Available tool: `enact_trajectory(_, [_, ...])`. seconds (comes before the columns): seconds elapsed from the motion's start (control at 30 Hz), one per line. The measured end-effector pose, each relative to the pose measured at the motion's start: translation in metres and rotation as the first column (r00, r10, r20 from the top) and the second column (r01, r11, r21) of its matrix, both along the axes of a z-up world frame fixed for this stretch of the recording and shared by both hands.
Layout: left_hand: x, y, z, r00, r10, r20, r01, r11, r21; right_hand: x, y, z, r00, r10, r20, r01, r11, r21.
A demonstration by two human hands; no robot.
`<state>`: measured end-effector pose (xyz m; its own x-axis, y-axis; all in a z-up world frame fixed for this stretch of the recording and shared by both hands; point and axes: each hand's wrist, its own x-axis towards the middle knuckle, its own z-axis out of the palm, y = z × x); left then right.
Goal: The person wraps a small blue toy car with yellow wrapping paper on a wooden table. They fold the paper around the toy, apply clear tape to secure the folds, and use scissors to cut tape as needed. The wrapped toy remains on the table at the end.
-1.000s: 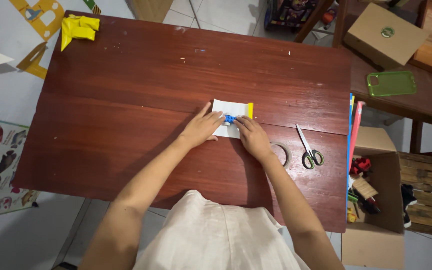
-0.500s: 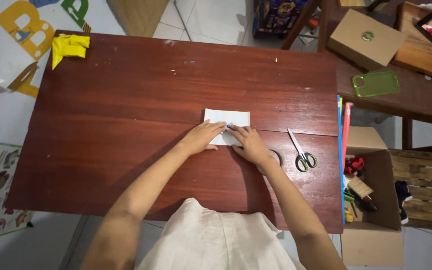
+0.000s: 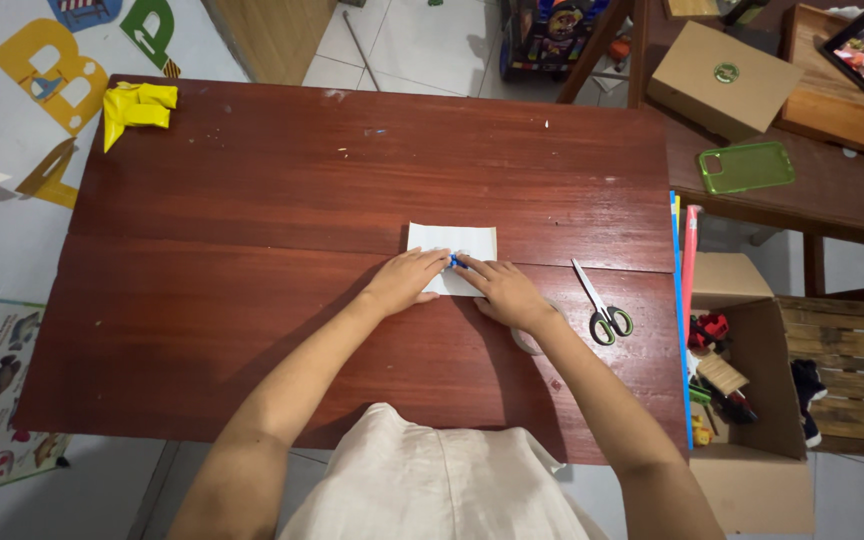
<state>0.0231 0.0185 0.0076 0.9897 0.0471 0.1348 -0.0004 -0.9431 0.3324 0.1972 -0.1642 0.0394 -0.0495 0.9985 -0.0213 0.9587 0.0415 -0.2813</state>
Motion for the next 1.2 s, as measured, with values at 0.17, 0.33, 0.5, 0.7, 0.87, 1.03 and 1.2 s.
enact_trajectory(0.17, [0.0,-0.003,-0.005,1.0,0.013,0.01,-0.013,1.0,0.021,0.0,-0.001,-0.002,1.0,0.01,0.027,-0.012,0.999,0.052])
enact_trajectory(0.33, [0.003,-0.003,-0.015,0.997,0.024,0.076,-0.032,0.995,0.097,-0.001,0.0,-0.005,0.999,-0.014,-0.032,0.018,0.991,0.129])
enact_trajectory(0.5, [0.004,-0.001,-0.026,0.997,0.005,0.082,-0.02,0.983,0.183,-0.003,0.003,-0.014,0.999,-0.006,0.049,-0.003,0.987,0.163])
enact_trajectory(0.7, [0.002,-0.001,-0.032,0.995,0.02,0.097,-0.033,0.99,0.135,-0.012,0.001,-0.026,0.99,-0.014,0.142,-0.027,0.959,0.281])
enact_trajectory(0.87, [0.002,0.0,-0.025,0.992,0.061,0.113,-0.061,0.998,-0.009,-0.01,0.0,-0.031,0.993,-0.013,0.121,-0.03,0.938,0.346])
enact_trajectory(1.03, [-0.001,0.001,-0.014,0.983,0.172,0.06,-0.156,0.965,-0.211,-0.005,0.006,-0.035,0.996,-0.021,-0.088,0.058,0.899,0.434])
enact_trajectory(1.2, [-0.001,0.005,-0.01,0.973,0.194,0.122,-0.156,0.952,-0.264,-0.002,0.012,-0.034,0.934,-0.105,-0.341,0.238,0.896,0.376])
